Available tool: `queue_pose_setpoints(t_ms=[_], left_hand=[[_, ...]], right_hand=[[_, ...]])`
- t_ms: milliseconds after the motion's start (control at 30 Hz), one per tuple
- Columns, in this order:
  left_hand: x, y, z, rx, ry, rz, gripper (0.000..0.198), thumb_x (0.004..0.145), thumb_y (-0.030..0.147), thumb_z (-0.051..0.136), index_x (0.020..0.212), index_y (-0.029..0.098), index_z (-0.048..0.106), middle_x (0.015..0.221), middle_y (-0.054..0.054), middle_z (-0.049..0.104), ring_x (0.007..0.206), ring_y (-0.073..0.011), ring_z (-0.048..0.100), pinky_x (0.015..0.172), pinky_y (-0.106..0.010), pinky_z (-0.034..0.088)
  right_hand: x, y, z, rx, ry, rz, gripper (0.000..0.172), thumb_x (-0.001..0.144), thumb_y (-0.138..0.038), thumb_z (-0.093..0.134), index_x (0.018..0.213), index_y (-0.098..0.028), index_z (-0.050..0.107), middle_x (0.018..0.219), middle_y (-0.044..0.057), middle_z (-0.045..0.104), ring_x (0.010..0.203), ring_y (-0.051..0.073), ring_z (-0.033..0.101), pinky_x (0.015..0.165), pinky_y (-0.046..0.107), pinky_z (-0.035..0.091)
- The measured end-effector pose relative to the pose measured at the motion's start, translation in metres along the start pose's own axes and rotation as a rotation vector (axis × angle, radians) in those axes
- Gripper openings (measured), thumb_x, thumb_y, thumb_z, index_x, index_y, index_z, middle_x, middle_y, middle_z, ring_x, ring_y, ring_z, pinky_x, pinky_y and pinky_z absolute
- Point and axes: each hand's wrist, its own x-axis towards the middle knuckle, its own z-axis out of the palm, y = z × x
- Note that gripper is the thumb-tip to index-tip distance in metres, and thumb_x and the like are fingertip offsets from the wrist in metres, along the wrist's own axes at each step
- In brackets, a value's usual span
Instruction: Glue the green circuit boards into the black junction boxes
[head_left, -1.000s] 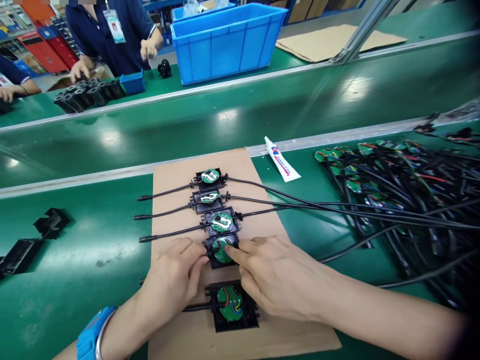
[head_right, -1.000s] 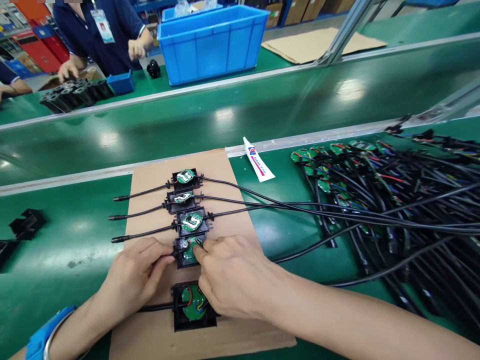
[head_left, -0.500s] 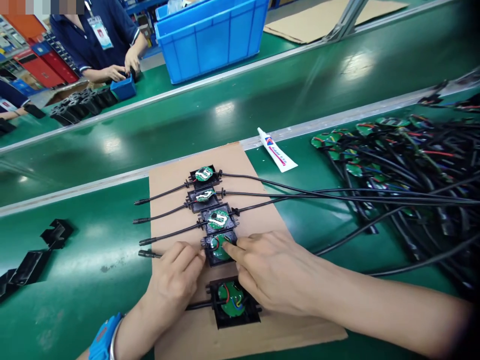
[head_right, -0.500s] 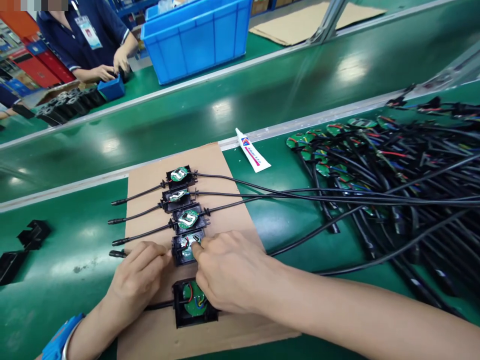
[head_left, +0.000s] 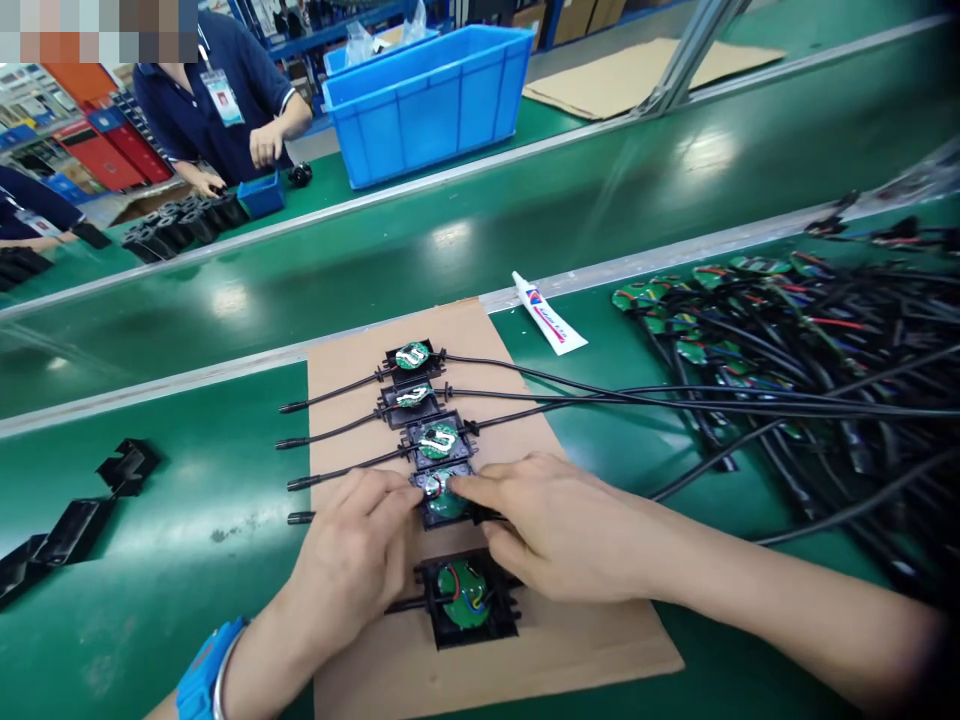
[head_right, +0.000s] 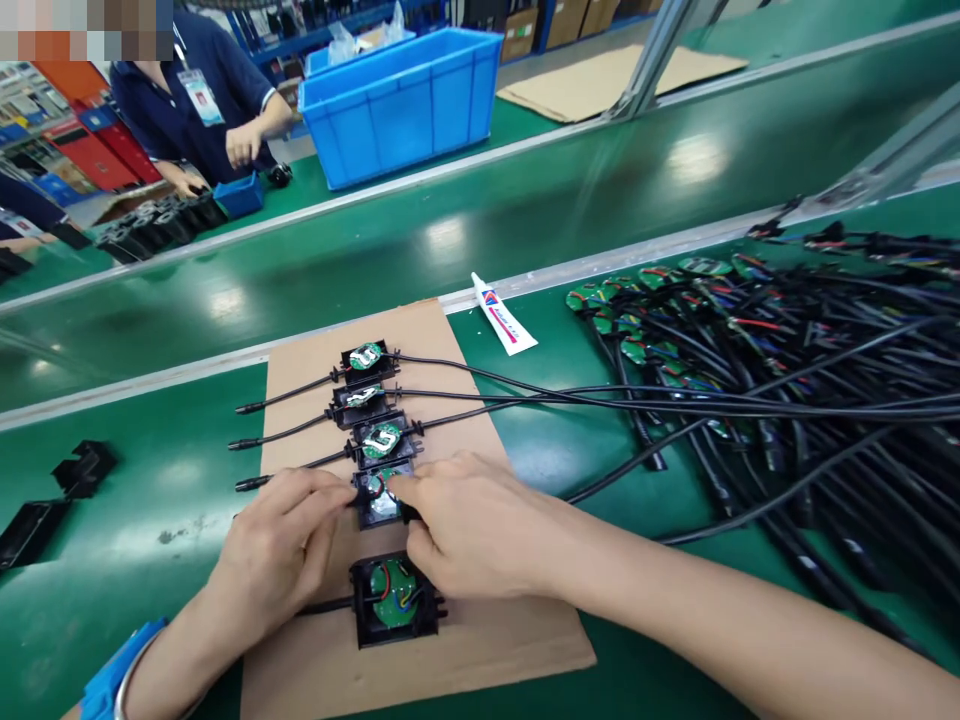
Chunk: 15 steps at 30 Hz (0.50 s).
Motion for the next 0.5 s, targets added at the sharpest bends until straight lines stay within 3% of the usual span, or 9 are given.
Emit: queue_pose_setpoints(t_ms=[133, 233, 367, 500], left_hand=[[0.005, 0.008, 0.009, -0.021, -0.108, 0.119, 0.03, 0.087, 0.003, 0.045, 0.111, 0.014, 0.059, 0.11, -0.009, 0.064, 0.095, -0.0227, 0.058, 0.086, -0.04, 0.051], [0.005, 0.009, 0.016, -0.033, -0.138, 0.132, 0.029, 0.087, 0.001, 0.041, 0.104, 0.014, 0.06, 0.111, -0.008, 0.065, 0.096, -0.0221, 0.059, 0.088, -0.04, 0.05], [0.002, 0.007, 0.02, -0.019, -0.19, 0.1, 0.028, 0.086, -0.001, 0.039, 0.1, 0.015, 0.059, 0.119, -0.008, 0.063, 0.104, -0.0229, 0.058, 0.09, -0.039, 0.05], [0.002, 0.008, 0.023, -0.002, -0.201, 0.106, 0.029, 0.084, -0.001, 0.039, 0.099, 0.014, 0.058, 0.117, -0.009, 0.063, 0.103, -0.023, 0.058, 0.091, -0.038, 0.05]], right_hand=[[-0.003, 0.004, -0.009, 0.048, -0.052, 0.095, 0.012, 0.078, -0.015, 0.049, 0.089, -0.018, 0.054, 0.071, 0.002, 0.062, 0.066, 0.019, 0.058, 0.06, 0.028, 0.037], [-0.003, 0.002, -0.012, 0.054, -0.075, 0.132, 0.005, 0.08, -0.015, 0.049, 0.08, -0.019, 0.052, 0.069, 0.001, 0.059, 0.066, 0.018, 0.057, 0.06, 0.027, 0.036], [-0.003, 0.002, -0.007, 0.055, -0.065, 0.104, 0.013, 0.087, -0.015, 0.043, 0.077, -0.019, 0.05, 0.071, 0.002, 0.059, 0.064, 0.016, 0.054, 0.059, 0.027, 0.034], [-0.002, 0.009, 0.011, 0.114, 0.046, 0.142, 0.021, 0.095, -0.019, 0.031, 0.081, -0.018, 0.047, 0.07, 0.003, 0.057, 0.06, 0.016, 0.051, 0.058, 0.028, 0.034]])
